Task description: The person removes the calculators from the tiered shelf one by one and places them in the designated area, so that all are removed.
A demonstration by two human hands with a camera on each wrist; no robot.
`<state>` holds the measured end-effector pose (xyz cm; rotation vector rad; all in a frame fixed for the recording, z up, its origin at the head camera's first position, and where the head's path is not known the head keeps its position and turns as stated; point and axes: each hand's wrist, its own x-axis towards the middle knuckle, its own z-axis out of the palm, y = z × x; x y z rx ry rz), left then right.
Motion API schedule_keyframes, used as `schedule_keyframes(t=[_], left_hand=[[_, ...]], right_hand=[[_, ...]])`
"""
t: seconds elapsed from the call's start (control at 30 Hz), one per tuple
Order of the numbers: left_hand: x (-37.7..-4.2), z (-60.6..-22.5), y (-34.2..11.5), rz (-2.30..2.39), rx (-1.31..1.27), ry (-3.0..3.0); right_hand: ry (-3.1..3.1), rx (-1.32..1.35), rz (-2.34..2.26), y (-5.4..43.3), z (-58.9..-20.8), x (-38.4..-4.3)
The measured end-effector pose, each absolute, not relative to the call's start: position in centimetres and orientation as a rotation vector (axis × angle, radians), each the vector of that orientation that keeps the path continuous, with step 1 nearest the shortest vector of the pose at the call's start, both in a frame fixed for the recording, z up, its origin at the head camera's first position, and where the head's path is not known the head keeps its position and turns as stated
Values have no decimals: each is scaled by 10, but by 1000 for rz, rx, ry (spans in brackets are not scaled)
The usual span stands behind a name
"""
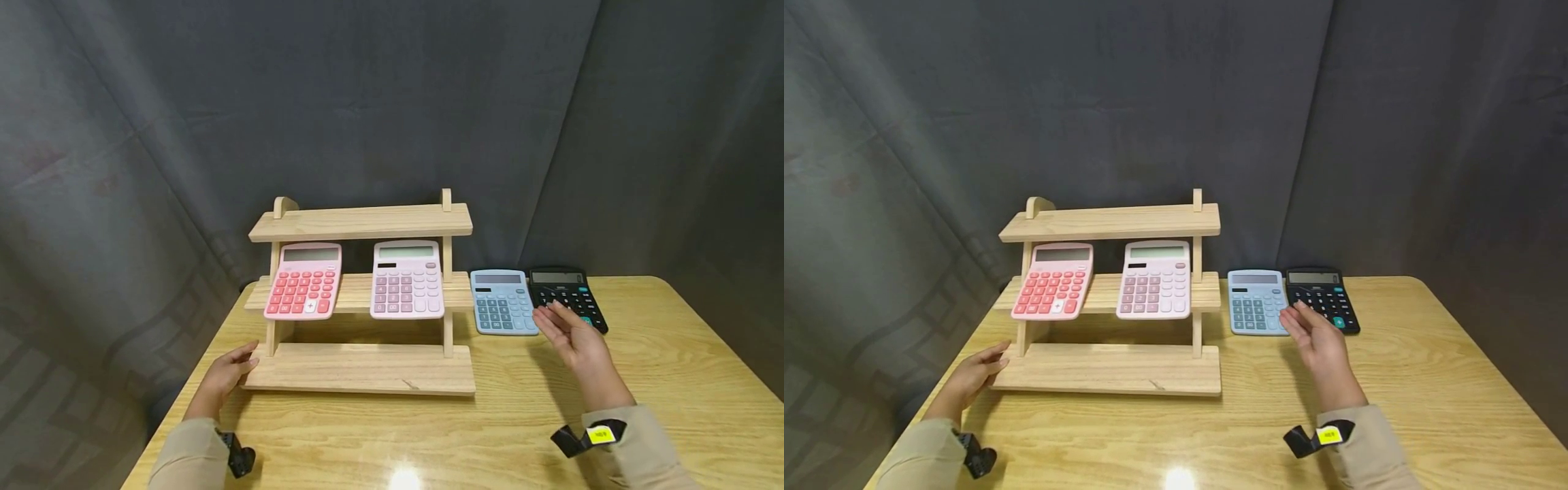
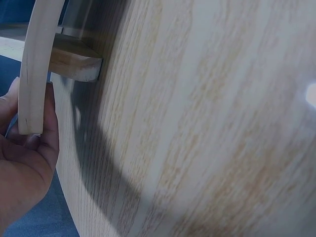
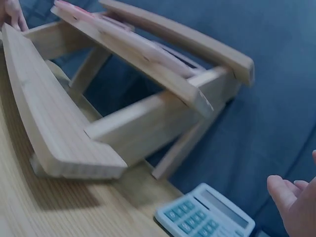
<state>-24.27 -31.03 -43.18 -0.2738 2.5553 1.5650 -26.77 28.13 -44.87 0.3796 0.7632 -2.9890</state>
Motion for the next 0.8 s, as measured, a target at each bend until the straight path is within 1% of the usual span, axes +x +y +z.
schedule_keyframes(t=[0.1,0.2,0.3,0.43,0.53,0.67,0.8], left_hand=[[-243,-432,-310,1576,-270,2553],[-243,-432,-311,1598,-265,2537],[-243,-432,-311,1603,-262,2530],[-243,-432,-311,1583,-266,2542],[-243,-432,-311,1580,-266,2542],[-243,-432,-311,1584,-261,2541],[-243,-432,-311,1584,-266,2533]], right_hand=[[841,322,-2983,281,-468,-278],[972,296,-2951,271,-471,-279],[959,275,-2922,252,-450,-266],[850,285,-2902,220,-405,-240],[842,305,-2880,202,-381,-226],[857,267,-2856,188,-370,-219],[889,229,-2842,180,-372,-220]])
